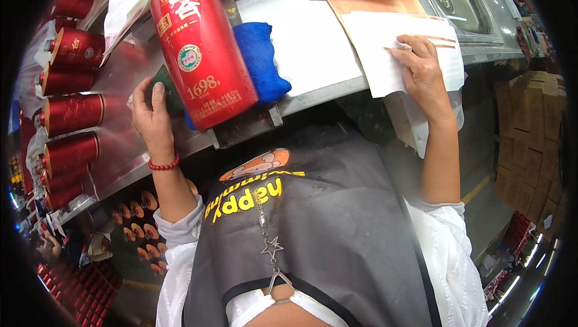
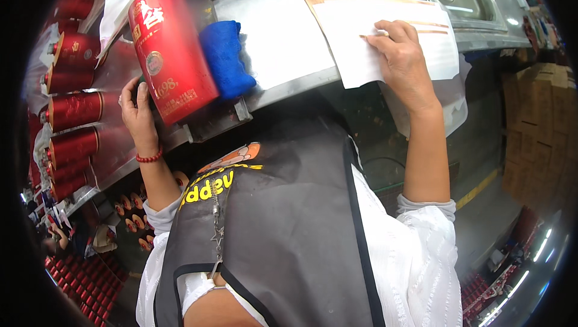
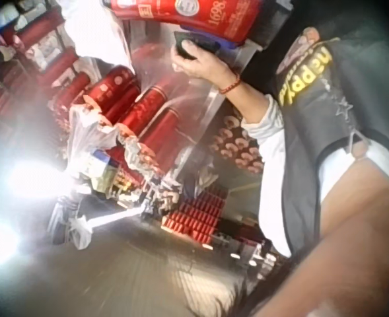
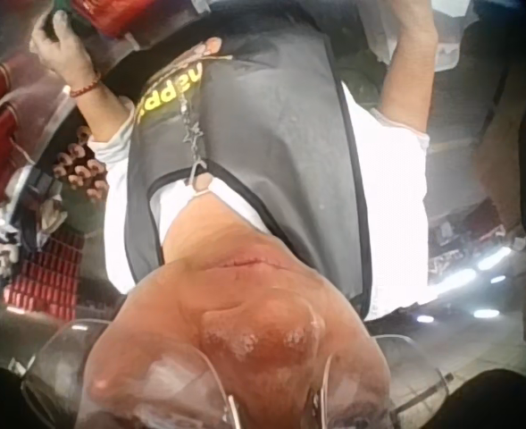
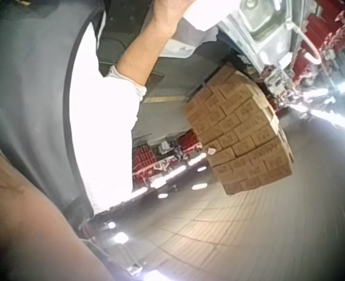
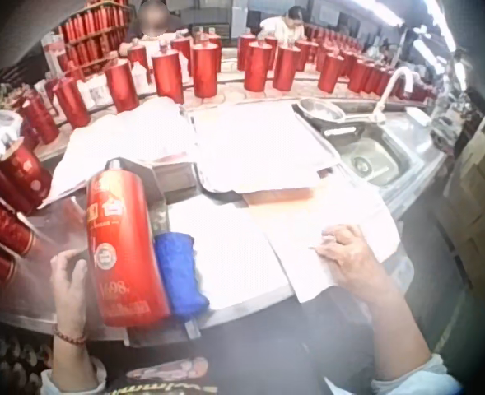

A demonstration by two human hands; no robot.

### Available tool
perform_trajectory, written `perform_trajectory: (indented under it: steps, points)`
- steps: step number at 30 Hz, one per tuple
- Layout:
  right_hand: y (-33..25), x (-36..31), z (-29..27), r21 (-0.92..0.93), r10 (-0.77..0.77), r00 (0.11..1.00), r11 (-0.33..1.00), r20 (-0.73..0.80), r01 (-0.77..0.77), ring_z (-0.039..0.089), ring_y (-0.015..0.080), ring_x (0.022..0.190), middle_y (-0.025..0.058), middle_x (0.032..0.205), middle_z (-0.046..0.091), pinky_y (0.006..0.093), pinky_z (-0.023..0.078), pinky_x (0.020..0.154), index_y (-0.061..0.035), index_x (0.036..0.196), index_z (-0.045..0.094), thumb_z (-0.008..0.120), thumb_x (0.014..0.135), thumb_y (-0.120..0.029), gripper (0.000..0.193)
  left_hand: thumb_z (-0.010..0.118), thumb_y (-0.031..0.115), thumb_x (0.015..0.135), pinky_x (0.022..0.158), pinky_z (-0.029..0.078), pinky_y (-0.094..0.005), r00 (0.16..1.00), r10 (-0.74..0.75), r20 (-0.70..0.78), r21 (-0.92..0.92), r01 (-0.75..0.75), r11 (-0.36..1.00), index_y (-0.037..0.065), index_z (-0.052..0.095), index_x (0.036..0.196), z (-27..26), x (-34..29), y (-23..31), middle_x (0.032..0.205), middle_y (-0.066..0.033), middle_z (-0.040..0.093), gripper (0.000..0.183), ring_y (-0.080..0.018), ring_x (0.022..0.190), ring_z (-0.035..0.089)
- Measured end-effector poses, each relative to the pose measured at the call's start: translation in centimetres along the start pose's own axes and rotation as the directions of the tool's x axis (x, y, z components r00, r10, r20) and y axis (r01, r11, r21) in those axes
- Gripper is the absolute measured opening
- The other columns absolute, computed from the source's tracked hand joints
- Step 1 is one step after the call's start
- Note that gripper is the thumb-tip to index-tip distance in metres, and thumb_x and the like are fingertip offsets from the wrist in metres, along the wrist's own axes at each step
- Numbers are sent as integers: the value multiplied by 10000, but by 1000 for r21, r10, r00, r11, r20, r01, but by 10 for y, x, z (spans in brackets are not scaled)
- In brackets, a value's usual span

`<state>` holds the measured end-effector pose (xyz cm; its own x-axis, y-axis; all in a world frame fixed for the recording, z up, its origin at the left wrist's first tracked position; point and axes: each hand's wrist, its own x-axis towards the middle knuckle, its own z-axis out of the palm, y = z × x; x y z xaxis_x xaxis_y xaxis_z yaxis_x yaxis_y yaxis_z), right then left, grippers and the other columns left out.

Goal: The person cleans the top and sides of red cylindrical containers using a green sponge and a white cloth. They wipe the neck and rim, then scrub the body of the container, repeating the process on multiple units.

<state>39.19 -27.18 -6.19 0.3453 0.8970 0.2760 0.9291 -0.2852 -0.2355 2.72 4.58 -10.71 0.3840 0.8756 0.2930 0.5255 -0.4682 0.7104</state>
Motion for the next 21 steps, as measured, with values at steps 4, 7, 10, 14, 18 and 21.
perform_trajectory:
  steps: [4, 7, 10, 14, 18, 21]
  points:
    - [2, -3, 1, -54, 103, 989, 993, -104, -109, 549, 364, 1151, 171, 1176, 640, 429, 467, 983, -41, 1037, 739, 673, 839, -8, 211, 652, 278, 979, 960, 456, -350, 998, -48, 48, -128, 54, 990, 22, 640, 1218, 2, -1, -1, 1148, -143, 655, 351, -224, 1085, 597]
    - [0, -4, 4, 13, 53, 997, 999, -59, -52, 536, 363, 1155, 163, 1185, 622, 434, 456, 977, -57, 1045, 739, 697, 844, -41, 206, 649, 281, 979, 965, 451, -358, 999, 37, -8, 26, -37, 999, 36, 642, 1223, -2, -3, -9, 1172, -147, 650, 345, -247, 1097, 592]
    - [-3, 2, 9, 76, -6, 998, 997, -68, 12, 523, 375, 1164, 162, 1172, 617, 452, 405, 1017, -44, 910, 699, 729, 802, -54, 113, 659, 278, 965, 990, 431, -383, 993, 89, -79, 20, -87, 996, 66, 651, 1215, -4, -9, 2, 1200, -144, 640, 327, -287, 1093, 585]
    - [-28, 6, -8, 127, 3, 999, 992, -51, 3, 506, 363, 1153, 150, 1156, 572, 441, 395, 995, -12, 857, 626, 696, 810, 1, 85, 628, 211, 985, 984, 427, -326, 997, 78, -21, -36, -78, 996, 12, 637, 1239, -18, -20, 36, 1227, -99, 621, 323, -190, 1103, 564]
    - [-106, 46, -44, 248, -216, 976, 944, -27, 216, 510, 357, 1145, 144, 1129, 552, 438, 409, 977, -14, 813, 637, 725, 724, 40, 136, 688, 287, 943, 1021, 399, -388, 955, 297, 22, -414, -261, 872, 91, 682, 1165, -37, -39, 110, 1183, -156, 631, 296, -285, 1132, 553]
    - [-164, 71, -47, 432, -368, 930, 835, -22, 341, 522, 373, 1127, 150, 1128, 553, 458, 422, 970, -26, 808, 646, 750, 664, 17, 183, 728, 353, 900, 1090, 300, -457, 818, 556, 147, -337, -487, 806, 102, 678, 1096, -41, -32, 144, 1300, -182, 564, 322, -357, 1242, 447]
